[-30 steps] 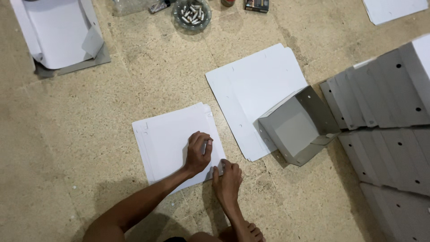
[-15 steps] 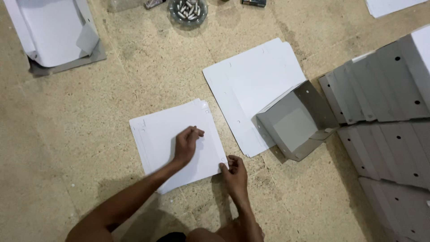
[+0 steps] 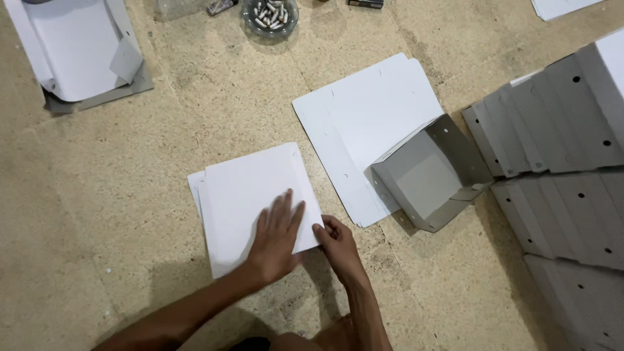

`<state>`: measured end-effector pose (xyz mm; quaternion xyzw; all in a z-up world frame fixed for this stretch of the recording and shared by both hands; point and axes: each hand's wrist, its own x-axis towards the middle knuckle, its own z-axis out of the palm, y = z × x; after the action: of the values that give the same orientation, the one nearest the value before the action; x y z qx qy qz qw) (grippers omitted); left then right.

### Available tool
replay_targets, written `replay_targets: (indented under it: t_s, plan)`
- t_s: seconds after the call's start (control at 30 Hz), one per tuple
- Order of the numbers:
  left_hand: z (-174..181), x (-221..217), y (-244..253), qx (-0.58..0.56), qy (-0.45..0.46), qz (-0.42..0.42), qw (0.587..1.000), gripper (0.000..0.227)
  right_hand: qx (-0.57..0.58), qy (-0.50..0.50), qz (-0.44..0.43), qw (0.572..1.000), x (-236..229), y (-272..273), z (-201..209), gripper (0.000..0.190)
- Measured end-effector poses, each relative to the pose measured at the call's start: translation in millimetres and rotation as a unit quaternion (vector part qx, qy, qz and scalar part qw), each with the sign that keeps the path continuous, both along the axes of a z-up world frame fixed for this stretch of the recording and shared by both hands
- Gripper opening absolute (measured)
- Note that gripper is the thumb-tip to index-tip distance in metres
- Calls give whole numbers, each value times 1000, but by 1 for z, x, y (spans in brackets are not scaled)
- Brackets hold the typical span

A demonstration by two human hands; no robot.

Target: The person assembles white cardboard boxes by folding the flaps and securing them with adhesive tape. They work on the floor, handling flat box pieces and stacking completed boxes.

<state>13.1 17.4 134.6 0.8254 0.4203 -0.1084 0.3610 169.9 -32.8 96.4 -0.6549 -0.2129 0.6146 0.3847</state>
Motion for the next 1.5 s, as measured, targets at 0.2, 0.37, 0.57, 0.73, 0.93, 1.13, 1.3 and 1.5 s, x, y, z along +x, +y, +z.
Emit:
replay_targets:
  t_s: [0.2, 0.37, 0.57, 0.73, 0.93, 1.13, 1.3, 1.5]
  plan:
    - [-43, -19, -2, 181, 90, 49, 978, 66, 27, 43, -147, 988, -2, 4, 17, 66]
    - [37, -43, 36, 249, -38, 149, 956, 47, -26, 10, -156, 987, 17, -14, 26, 63]
    - [130, -50, 54, 133, -274, 263, 915, 26, -32, -132, -278, 951, 40, -33, 33, 74]
    - [121, -15, 64, -23, -335, 292, 895, 34, 190, -162, -314, 916, 83, -48, 37, 69]
    - [84, 41, 45, -148, -306, 232, 912, 43, 246, -210, -250, 913, 126, -89, 54, 46]
    - [88, 88, 18, -216, -284, 131, 925, 61, 246, -426, -291, 820, 128, -126, 92, 21]
    - [50, 126, -14, -155, -310, 74, 935, 70, 222, -553, -323, 735, 124, -170, 93, 16]
    - [65, 153, -56, -137, -397, 19, 907, 57, 171, -625, -294, 702, 148, -235, 62, 15]
